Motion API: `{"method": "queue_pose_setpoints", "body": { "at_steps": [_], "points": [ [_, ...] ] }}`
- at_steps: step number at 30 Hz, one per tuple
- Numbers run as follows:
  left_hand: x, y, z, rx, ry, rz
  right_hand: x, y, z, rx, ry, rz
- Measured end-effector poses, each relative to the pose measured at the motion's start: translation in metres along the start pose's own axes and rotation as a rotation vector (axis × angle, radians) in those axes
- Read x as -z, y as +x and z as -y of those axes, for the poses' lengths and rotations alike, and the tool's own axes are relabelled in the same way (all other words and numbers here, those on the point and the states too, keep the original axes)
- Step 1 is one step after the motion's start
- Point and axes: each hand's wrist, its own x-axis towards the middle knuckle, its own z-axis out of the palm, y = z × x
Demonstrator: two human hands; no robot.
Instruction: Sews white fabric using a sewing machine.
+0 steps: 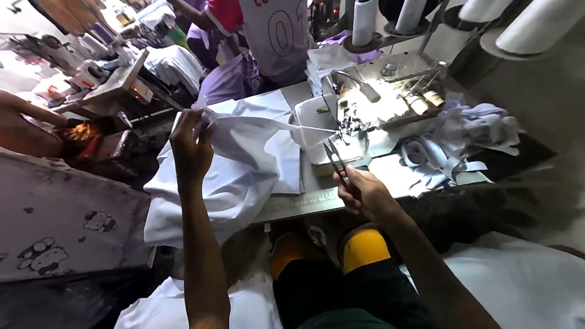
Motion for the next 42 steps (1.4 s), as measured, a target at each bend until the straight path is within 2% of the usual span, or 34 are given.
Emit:
{"method": "queue_pose_setpoints", "body": {
  "at_steps": [6,10,17,24,32,37,42],
  "points": [
    [0.010,-0.016,-0.012,-0.040,0.041,0.032,-0.025,0.047,0.019,-0.042,0.099,-0.126],
    [0.010,-0.032,-0.012,-0.049,0.042,0.010,-0.020,0.066,0.025,-0.066,0.118,-0.150],
    [0.005,-0.037,-0.005,-0.044,0.078,0.014,-0.007,0.033,0.016,0.042,0.082,-0.143],
    [0.006,-0.042,-0.008,-0.019,0.098,-0.009,-0.004,0.039,0.022,-0.041,-0.204,-0.243],
    [0.021,-0.054,0.001,-0.011,0.121,-0.041,-0.012,0.039,0.029,-0.120,-0.364,-0.212],
    [0.020,-0.045,0.002,-0.018,0.052,-0.054,-0.019,0.056,0.037,-0.087,-0.517,-0.191],
    [0.025,-0.057,0.001,-0.016,0.064,-0.051,-0.016,0.017,0.044,-0.091,-0.559,-0.217]
  ]
}}
